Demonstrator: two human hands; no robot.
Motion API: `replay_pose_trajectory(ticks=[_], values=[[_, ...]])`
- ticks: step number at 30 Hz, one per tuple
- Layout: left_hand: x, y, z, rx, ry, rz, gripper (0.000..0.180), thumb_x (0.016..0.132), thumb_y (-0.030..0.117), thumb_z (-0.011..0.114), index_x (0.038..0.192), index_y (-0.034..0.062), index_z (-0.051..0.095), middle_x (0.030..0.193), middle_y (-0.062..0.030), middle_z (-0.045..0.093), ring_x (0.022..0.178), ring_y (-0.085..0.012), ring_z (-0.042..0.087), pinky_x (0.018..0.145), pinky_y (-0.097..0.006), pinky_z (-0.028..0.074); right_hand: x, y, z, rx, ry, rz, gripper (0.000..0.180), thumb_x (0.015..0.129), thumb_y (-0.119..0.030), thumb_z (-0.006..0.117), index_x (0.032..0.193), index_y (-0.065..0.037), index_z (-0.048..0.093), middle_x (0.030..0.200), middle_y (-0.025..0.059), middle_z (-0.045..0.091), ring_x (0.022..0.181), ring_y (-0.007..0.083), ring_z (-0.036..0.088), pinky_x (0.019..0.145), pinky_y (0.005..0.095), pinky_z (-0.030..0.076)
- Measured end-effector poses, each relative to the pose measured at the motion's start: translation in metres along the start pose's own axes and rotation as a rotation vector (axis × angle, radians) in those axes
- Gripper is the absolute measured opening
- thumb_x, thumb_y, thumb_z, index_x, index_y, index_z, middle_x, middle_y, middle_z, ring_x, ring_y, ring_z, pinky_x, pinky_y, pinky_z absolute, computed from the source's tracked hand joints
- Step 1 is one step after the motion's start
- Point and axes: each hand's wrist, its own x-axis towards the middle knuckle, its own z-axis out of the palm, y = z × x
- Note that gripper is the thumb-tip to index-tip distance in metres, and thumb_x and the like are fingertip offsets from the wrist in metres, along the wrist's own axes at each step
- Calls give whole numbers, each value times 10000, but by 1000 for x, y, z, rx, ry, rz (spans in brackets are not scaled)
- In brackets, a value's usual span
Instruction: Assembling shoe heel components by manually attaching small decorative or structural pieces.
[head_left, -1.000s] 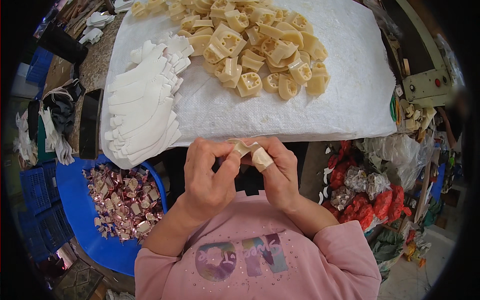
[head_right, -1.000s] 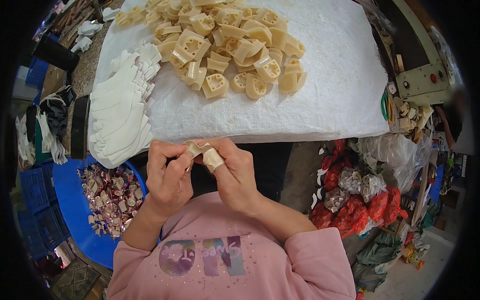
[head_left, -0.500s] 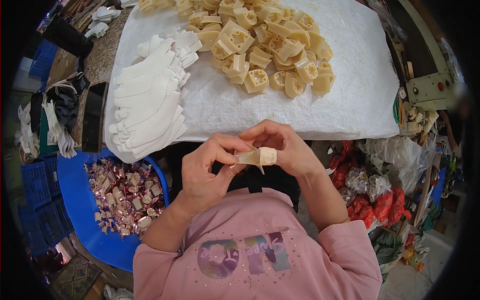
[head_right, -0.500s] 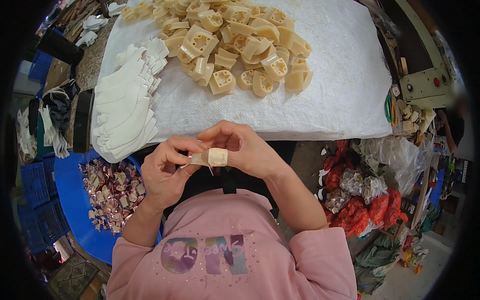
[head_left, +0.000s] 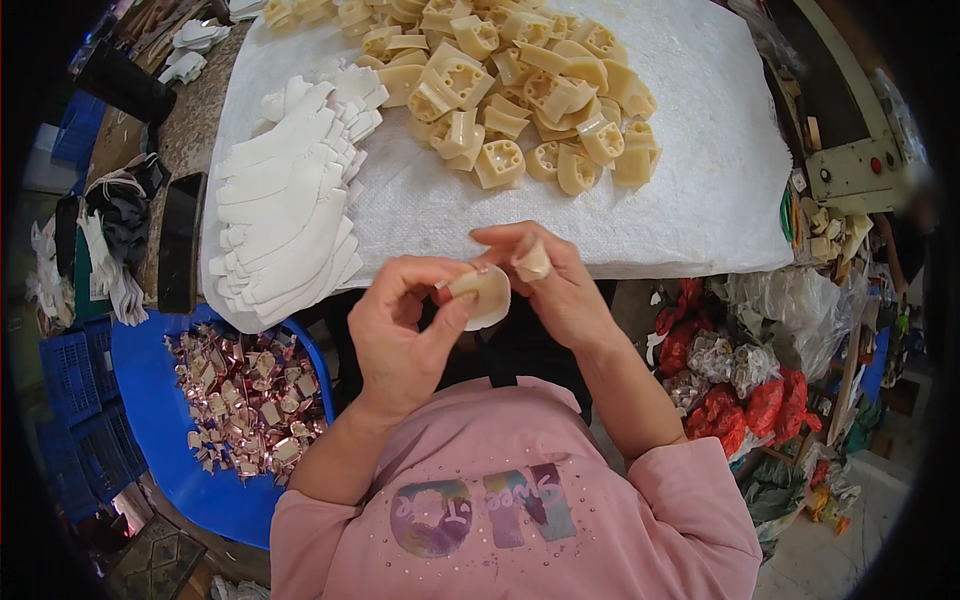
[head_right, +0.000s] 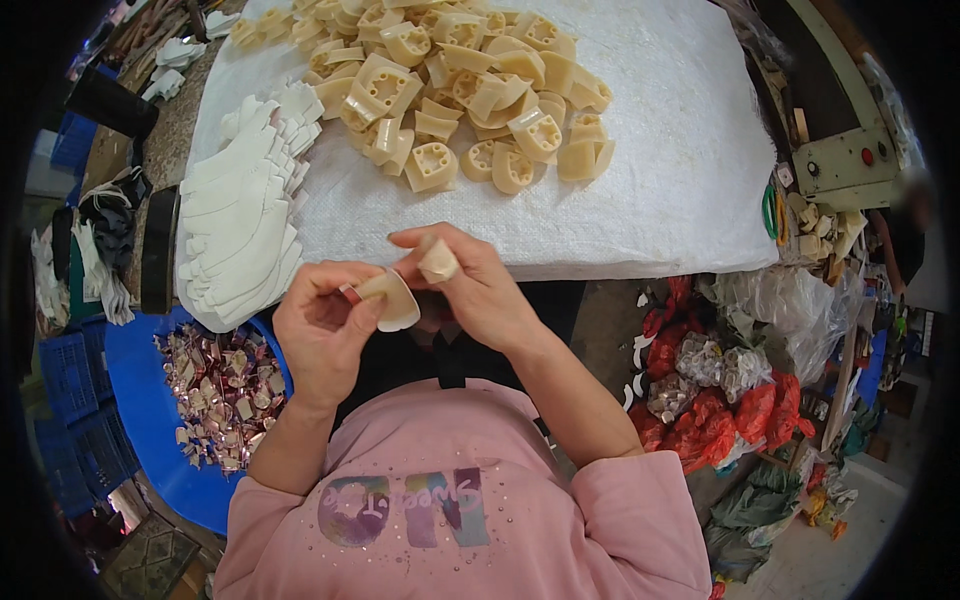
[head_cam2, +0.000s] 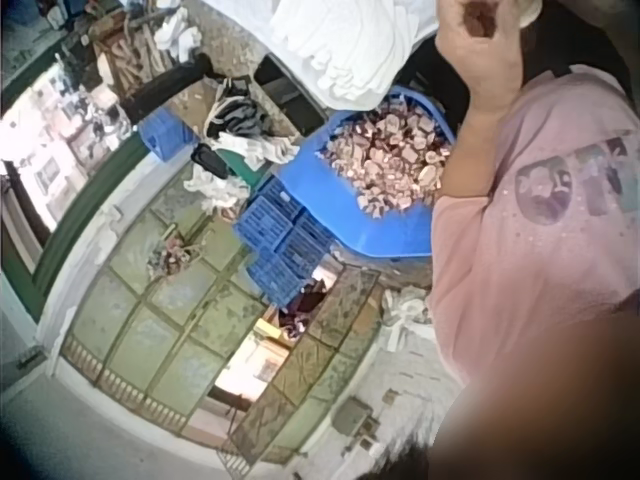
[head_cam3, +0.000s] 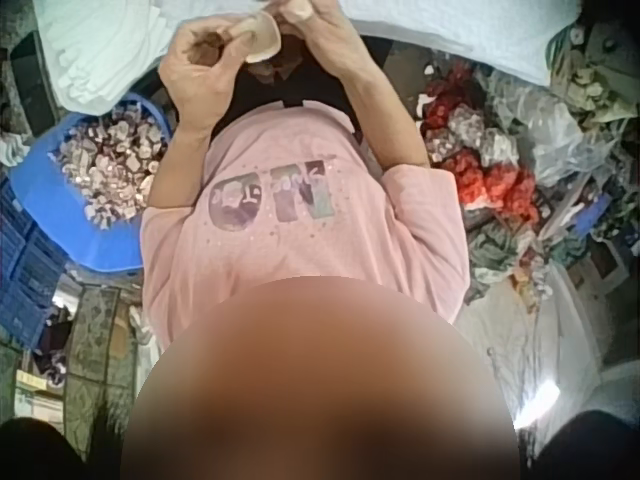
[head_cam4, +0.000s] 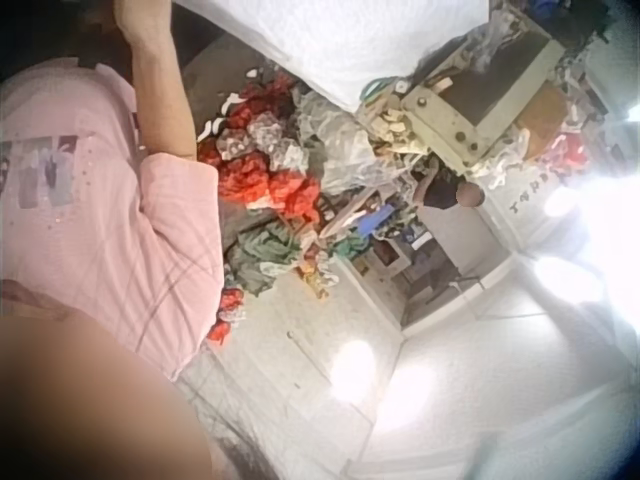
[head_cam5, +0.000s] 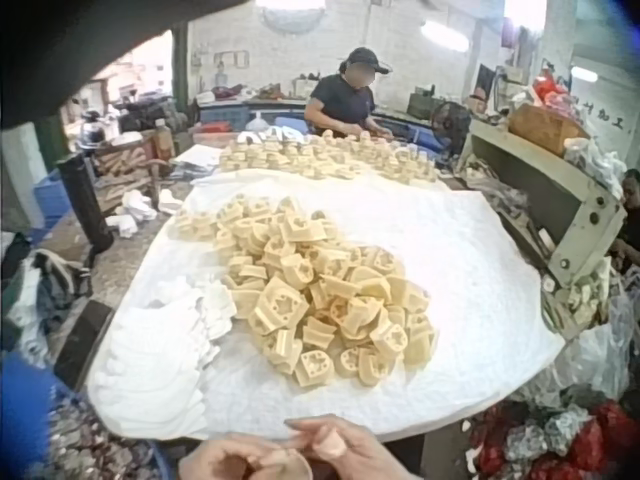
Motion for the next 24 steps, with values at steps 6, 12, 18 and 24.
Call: replay_pose_trajectory(ticks=[6,12,18,24], values=[[2,2,5,-170,63,-235,144,813,-4,647,924,-45,564,917,-117,632,795,-95,592,681,-216,502,-2,2,-4,-324,-89,-327,183,886,-154,536,1026,-40,563,1016,89,506,947,176,478,798,292,418],[4,-6,11,-132,50,-196,133,808,6,660,898,-45,576,897,-98,633,742,-74,566,665,-204,484,-5,4,5,-588,137,-457,118,801,-30,546,918,-33,544,955,92,495,926,226,443,841,326,373],[3,-4,9,-95,-14,-171,104,822,6,647,882,-33,571,931,-101,623,777,-76,566,692,-212,484,-2,-7,2,-375,-2,-295,129,751,-26,568,875,-45,543,899,81,491,880,244,449,801,349,356],[0,-10,8,11,-4,-46,118,799,17,663,880,-20,585,1047,-133,589,870,-139,581,734,-229,474,-6,-1,1,-826,91,-549,137,783,-168,629,833,-62,557,888,71,481,839,231,457,785,353,334]])
